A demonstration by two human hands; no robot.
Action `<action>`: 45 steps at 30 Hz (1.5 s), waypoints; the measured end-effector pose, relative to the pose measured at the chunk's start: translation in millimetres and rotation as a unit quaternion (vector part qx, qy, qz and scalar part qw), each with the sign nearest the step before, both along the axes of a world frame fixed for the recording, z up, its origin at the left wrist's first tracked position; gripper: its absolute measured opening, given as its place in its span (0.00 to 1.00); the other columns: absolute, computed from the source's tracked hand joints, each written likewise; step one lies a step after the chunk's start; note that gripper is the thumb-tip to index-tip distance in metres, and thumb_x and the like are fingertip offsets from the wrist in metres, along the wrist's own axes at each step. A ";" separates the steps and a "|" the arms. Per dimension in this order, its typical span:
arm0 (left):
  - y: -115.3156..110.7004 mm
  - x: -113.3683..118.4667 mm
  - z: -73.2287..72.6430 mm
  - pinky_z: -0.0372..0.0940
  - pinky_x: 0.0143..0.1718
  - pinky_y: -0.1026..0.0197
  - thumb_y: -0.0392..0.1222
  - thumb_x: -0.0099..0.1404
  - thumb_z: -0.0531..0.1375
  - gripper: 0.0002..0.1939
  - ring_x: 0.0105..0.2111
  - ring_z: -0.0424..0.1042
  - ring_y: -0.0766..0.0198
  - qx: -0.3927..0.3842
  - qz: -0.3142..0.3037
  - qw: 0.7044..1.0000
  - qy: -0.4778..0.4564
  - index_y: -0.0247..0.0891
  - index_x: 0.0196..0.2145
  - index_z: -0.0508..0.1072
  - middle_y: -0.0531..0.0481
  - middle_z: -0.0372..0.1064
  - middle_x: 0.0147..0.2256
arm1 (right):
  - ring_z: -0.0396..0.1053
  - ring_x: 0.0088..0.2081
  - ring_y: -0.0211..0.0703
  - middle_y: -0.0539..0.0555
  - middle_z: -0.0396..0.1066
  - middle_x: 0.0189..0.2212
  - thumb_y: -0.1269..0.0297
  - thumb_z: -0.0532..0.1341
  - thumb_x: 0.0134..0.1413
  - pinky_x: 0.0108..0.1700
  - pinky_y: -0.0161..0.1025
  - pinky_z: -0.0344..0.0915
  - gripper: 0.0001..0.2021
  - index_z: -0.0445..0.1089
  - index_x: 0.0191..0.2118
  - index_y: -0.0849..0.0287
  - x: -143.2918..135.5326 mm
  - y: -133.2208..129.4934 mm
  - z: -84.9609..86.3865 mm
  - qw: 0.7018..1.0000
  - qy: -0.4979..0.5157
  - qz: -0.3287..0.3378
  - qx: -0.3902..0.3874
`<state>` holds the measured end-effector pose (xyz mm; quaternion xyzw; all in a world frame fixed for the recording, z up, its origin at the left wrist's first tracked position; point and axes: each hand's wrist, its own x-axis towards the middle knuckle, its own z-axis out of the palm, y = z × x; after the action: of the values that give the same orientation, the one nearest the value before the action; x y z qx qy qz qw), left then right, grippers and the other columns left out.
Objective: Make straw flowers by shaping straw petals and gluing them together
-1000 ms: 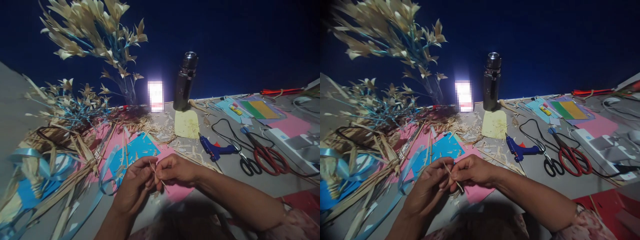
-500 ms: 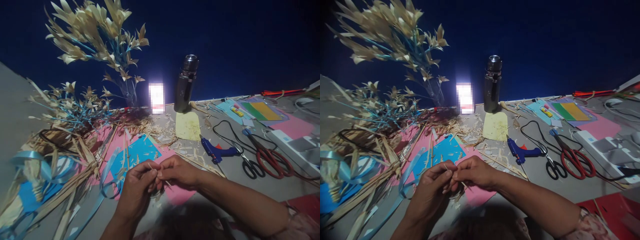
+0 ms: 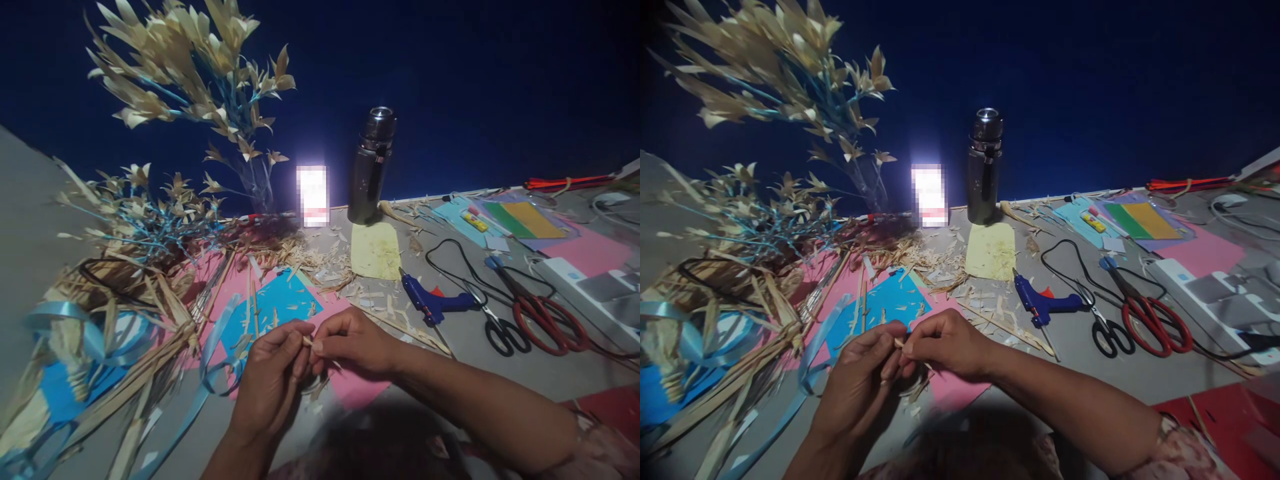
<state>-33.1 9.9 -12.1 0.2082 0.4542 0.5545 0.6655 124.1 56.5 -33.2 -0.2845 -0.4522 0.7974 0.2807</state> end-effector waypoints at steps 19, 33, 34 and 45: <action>0.4 -4.7 -5.9 0.55 0.16 0.72 0.40 0.45 0.80 0.15 0.18 0.62 0.76 0.021 -0.022 0.999 -0.032 0.34 0.22 0.77 0.57 0.66 0.26 | 0.54 0.18 0.27 0.53 0.78 0.26 0.50 0.75 0.50 0.17 0.28 0.46 0.20 0.76 0.33 0.65 0.5 -0.9 -8.3 0.990 0.075 0.078 -0.087; -0.5 -2.2 -2.8 0.50 0.20 0.71 0.51 0.50 0.78 0.17 0.15 0.52 0.77 0.000 -0.061 0.998 -0.026 0.34 0.28 0.82 0.58 0.59 0.13 | 0.50 0.14 0.26 0.56 0.76 0.21 0.55 0.77 0.45 0.14 0.29 0.40 0.20 0.77 0.30 0.69 0.8 4.8 -11.1 0.967 0.126 0.119 -0.185; -0.5 -2.0 -2.2 0.51 0.20 0.71 0.51 0.49 0.78 0.17 0.15 0.53 0.77 -0.004 -0.058 0.998 -0.027 0.34 0.27 0.82 0.58 0.58 0.13 | 0.51 0.14 0.26 0.56 0.76 0.21 0.54 0.77 0.45 0.14 0.29 0.41 0.20 0.77 0.31 0.69 0.3 4.7 -11.8 0.968 0.125 0.117 -0.184; -0.4 -6.8 -8.4 0.63 0.20 0.64 0.51 0.45 0.79 0.16 0.17 0.62 0.71 -0.020 -0.023 0.999 0.038 0.37 0.24 0.83 0.56 0.62 0.22 | 0.54 0.16 0.26 0.54 0.76 0.23 0.48 0.75 0.46 0.16 0.29 0.42 0.26 0.79 0.36 0.72 0.0 5.2 -13.9 0.984 0.073 0.116 -0.118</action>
<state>-39.8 9.5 -20.5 0.2260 0.4855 0.5212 0.6645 124.2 61.7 -47.1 -0.2020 -0.3636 0.8908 0.1827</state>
